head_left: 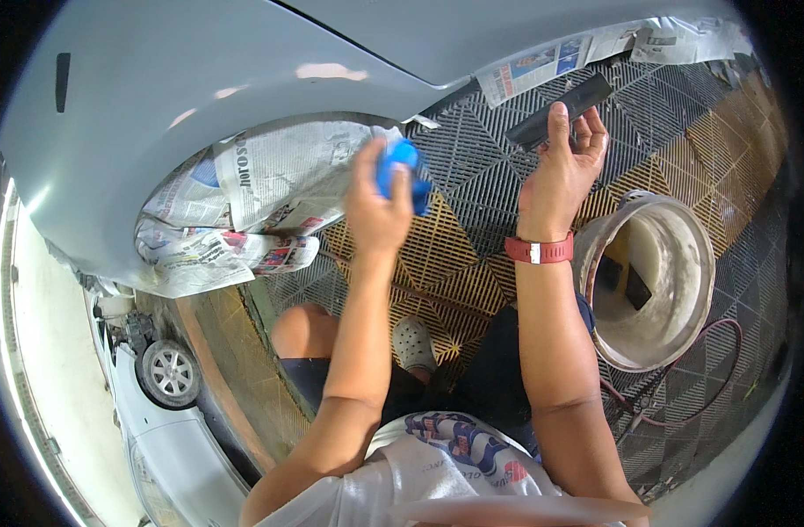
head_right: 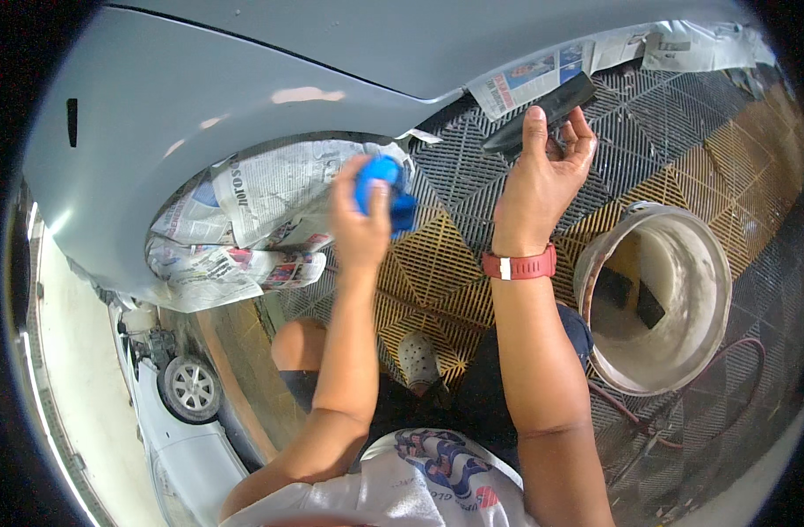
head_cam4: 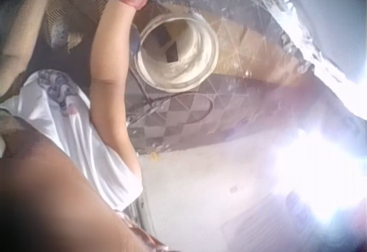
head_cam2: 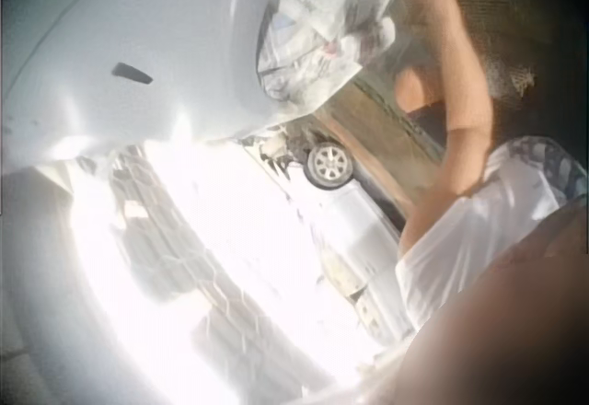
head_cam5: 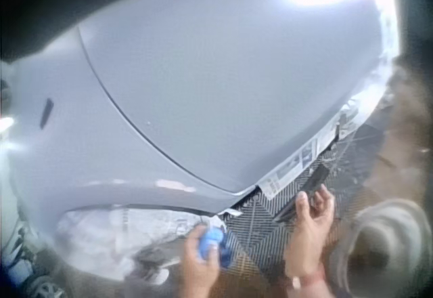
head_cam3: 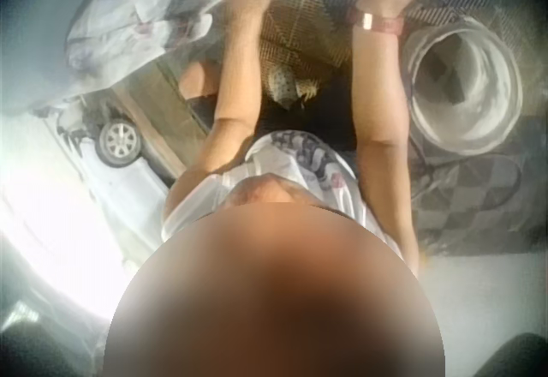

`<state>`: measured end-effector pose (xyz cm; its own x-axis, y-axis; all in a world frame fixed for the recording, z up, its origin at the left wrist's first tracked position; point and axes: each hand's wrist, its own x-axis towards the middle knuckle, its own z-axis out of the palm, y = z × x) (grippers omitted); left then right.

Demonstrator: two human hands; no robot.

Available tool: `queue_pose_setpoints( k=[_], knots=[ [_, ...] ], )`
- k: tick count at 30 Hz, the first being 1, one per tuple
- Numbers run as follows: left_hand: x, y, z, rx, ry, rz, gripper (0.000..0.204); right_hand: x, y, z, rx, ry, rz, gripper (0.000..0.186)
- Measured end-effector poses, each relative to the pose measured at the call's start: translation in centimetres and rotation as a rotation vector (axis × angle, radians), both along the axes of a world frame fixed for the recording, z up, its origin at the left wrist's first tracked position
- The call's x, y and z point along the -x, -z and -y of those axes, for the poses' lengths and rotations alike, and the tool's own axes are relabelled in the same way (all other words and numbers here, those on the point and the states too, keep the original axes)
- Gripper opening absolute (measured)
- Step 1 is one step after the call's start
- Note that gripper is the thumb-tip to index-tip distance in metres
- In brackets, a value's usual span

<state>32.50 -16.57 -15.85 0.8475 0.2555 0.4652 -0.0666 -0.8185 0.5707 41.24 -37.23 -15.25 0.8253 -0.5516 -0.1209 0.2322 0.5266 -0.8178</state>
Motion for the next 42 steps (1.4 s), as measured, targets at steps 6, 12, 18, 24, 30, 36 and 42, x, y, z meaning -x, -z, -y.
queue_pose_setpoints(
  k=[6, 12, 18, 24, 30, 36, 42],
  knots=[
    [0.3, -15.8, -5.7, -0.381, -0.456, 0.656, 0.053, -0.2, 0.0, -0.1, -0.204, -0.158, -0.016, 0.043],
    [-5.5, -13.9, -7.1, -0.672, -0.465, 0.59, 0.048, -0.6, 0.7, 0.4, -0.259, -0.228, -0.124, 0.035],
    [-9.0, -1.0, -2.6, -0.773, -0.082, 0.292, 0.042, -0.5, 0.6, -0.1, -0.305, -0.266, -0.164, 0.039],
    [-6.3, 3.8, -1.5, -0.468, 0.305, -0.381, 0.043, 1.1, -0.5, -1.1, 0.02, -0.553, -0.289, 0.038],
    [-0.7, -4.9, -1.2, -0.327, 0.326, -0.46, 0.07, 3.5, -0.4, -3.4, 0.431, -1.025, -0.172, 0.027],
    [1.9, -4.6, -5.4, -0.118, 0.245, -0.675, 0.065, 5.6, -0.4, -4.4, 0.323, -1.291, -0.038, 0.067],
    [2.0, -3.9, -7.1, 0.232, 0.475, -0.887, 0.065, 5.9, -0.3, -6.0, 1.094, -1.088, 0.266, 0.082]
  ],
)
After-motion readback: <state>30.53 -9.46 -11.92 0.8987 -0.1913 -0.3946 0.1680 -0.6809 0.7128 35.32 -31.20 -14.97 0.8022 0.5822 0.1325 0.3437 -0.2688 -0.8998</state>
